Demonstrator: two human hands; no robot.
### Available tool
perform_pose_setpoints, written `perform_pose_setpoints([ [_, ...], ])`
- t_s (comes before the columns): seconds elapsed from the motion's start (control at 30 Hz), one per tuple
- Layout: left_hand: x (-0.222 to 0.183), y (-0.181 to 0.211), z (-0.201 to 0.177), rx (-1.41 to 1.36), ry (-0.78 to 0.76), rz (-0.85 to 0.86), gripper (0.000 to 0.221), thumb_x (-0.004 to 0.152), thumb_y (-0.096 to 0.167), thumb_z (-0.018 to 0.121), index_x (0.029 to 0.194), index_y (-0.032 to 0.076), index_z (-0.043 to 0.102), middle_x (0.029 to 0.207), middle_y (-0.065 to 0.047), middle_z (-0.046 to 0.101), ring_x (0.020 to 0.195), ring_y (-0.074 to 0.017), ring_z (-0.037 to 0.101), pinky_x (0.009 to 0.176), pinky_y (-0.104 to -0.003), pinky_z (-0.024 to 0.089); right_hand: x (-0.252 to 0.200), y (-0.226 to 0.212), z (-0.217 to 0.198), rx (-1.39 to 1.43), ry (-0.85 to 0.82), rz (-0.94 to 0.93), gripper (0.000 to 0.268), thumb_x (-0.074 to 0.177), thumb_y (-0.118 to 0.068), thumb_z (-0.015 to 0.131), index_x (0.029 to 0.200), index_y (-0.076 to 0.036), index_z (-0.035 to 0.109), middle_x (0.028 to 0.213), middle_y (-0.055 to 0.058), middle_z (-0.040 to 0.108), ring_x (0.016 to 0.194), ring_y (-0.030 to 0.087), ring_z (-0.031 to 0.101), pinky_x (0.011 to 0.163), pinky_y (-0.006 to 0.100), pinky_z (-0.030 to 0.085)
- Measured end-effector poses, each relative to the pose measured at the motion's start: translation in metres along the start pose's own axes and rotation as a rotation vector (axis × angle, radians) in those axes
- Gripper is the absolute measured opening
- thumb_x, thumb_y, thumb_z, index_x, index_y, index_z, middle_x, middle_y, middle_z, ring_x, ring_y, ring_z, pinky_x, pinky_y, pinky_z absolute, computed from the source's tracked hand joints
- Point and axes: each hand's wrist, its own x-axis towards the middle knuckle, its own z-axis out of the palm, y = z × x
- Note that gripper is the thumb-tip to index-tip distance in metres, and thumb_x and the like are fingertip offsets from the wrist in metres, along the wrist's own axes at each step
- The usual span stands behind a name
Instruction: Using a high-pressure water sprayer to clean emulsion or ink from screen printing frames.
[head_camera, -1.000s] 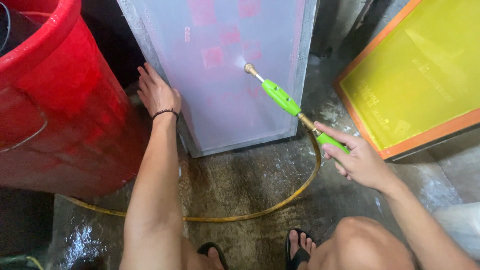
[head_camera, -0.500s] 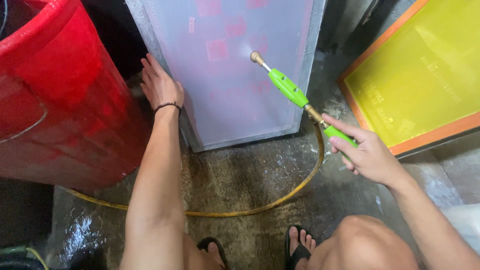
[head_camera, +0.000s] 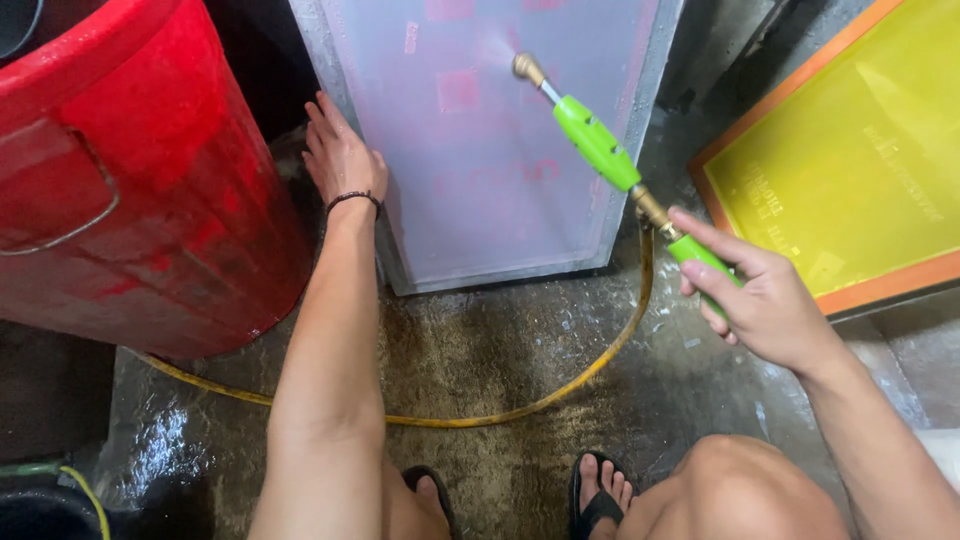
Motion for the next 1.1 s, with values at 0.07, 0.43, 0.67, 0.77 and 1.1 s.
perform_pose_setpoints([
  [0.07,0.002,-0.003,0.004,0.018,0.027,0.003,0.097,0.09,0.015,0.075,0.161,0.003,0.009,0.166,-0.025,0.025,0.149,-0.0381,0.036,0.111,-0.06,0.041,0.0,0.003,0.003,-0.021,-0.034,0.011,0.062,0.097,-0.013,0.059,0.157,-0.029,0.051,0.081,0.011,0.057,0.044,0.016,0.045,0.038,0.029,0.043],
  [0.43,0.003,0.0,0.005,-0.04,0.028,-0.013,0.088,0.089,0.006,0.061,0.161,0.005,0.01,0.168,-0.024,0.02,0.151,-0.0362,0.033,0.115,-0.059,0.038,0.002,-0.023,0.022,0.005,-0.065,-0.1,0.06,0.097,-0.01,0.059,0.155,-0.021,0.053,0.082,0.009,0.06,0.046,0.014,0.042,0.039,0.026,0.038],
  [0.67,0.016,0.033,-0.012,0.076,0.233,0.312,0.098,0.072,-0.022,0.045,0.164,0.006,0.026,0.169,-0.02,0.017,0.156,-0.0376,0.023,0.125,-0.064,0.028,-0.004,-0.026,0.027,0.043,-0.028,-0.146,0.058,0.097,-0.008,0.057,0.154,-0.018,0.053,0.081,0.012,0.058,0.043,0.017,0.041,0.036,0.028,0.036],
  [0.77,0.026,0.069,-0.014,0.227,0.263,0.459,0.087,0.09,0.008,0.061,0.168,0.02,0.024,0.17,-0.013,0.015,0.158,-0.0298,0.031,0.128,-0.053,0.027,-0.008,-0.024,0.023,0.026,-0.002,-0.082,0.062,0.095,-0.007,0.059,0.156,-0.019,0.053,0.081,0.014,0.062,0.042,0.018,0.044,0.034,0.03,0.038],
  [1.1,0.038,0.084,-0.003,0.233,0.566,0.428,0.053,0.1,0.025,0.073,0.146,0.02,0.048,0.144,-0.006,0.044,0.118,-0.0251,0.053,0.098,-0.043,0.045,-0.004,-0.002,0.01,0.113,0.049,-0.083,0.061,0.095,-0.002,0.056,0.156,-0.011,0.052,0.082,0.02,0.059,0.043,0.023,0.041,0.037,0.031,0.035],
])
